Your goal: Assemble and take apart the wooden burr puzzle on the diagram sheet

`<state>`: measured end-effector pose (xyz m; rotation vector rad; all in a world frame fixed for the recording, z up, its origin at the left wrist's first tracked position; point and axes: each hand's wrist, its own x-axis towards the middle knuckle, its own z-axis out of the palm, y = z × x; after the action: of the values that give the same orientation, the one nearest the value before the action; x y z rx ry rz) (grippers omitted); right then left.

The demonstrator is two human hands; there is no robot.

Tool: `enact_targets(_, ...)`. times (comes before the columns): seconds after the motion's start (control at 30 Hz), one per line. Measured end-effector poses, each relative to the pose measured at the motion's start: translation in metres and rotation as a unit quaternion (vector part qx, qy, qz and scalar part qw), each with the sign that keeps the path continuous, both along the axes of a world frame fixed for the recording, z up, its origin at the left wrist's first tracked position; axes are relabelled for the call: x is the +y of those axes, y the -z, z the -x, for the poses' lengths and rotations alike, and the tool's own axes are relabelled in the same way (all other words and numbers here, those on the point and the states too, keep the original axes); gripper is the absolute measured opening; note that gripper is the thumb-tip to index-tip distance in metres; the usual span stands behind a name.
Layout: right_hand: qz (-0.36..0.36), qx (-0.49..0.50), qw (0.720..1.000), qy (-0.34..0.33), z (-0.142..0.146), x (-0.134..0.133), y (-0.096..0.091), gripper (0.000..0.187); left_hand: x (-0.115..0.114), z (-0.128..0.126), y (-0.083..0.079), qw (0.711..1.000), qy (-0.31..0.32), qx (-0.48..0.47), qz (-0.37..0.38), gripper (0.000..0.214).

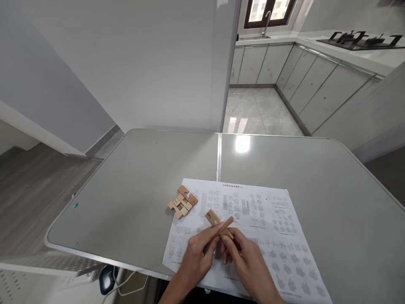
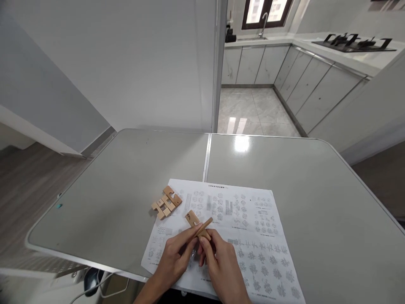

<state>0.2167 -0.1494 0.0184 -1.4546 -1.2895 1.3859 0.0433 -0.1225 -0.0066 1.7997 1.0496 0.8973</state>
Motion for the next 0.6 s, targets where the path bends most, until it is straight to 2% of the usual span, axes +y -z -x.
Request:
enact_targets(0.1, -0.009, -0.004, 1.000, 0.008, 0.002, 0.000, 0.001, 0.040, -0.001, 0.000, 0.001, 1.000, 0.006, -0.003, -0.015, 0.044)
enact_targets(0.23, -0.028, 0.001, 1.000, 0.008, 0.002, 0.001, -0.003, 0.040, -0.005, 0.000, 0.002, 0.999, -0.035, 0.012, -0.017, 0.040)
enact_targets(0.4, -0.039, -0.011, 0.999, 0.000, 0.002, 0.000, -0.004, 0.038, -0.009, -0.003, 0.001, 0.996, -0.058, 0.040, -0.058, 0.040)
enact_targets(0.6, -0.032, 0.009, 0.999, 0.010, 0.006, -0.005, 0.001, 0.039, -0.014, -0.013, -0.012, 0.993, -0.074, 0.062, -0.061, 0.036)
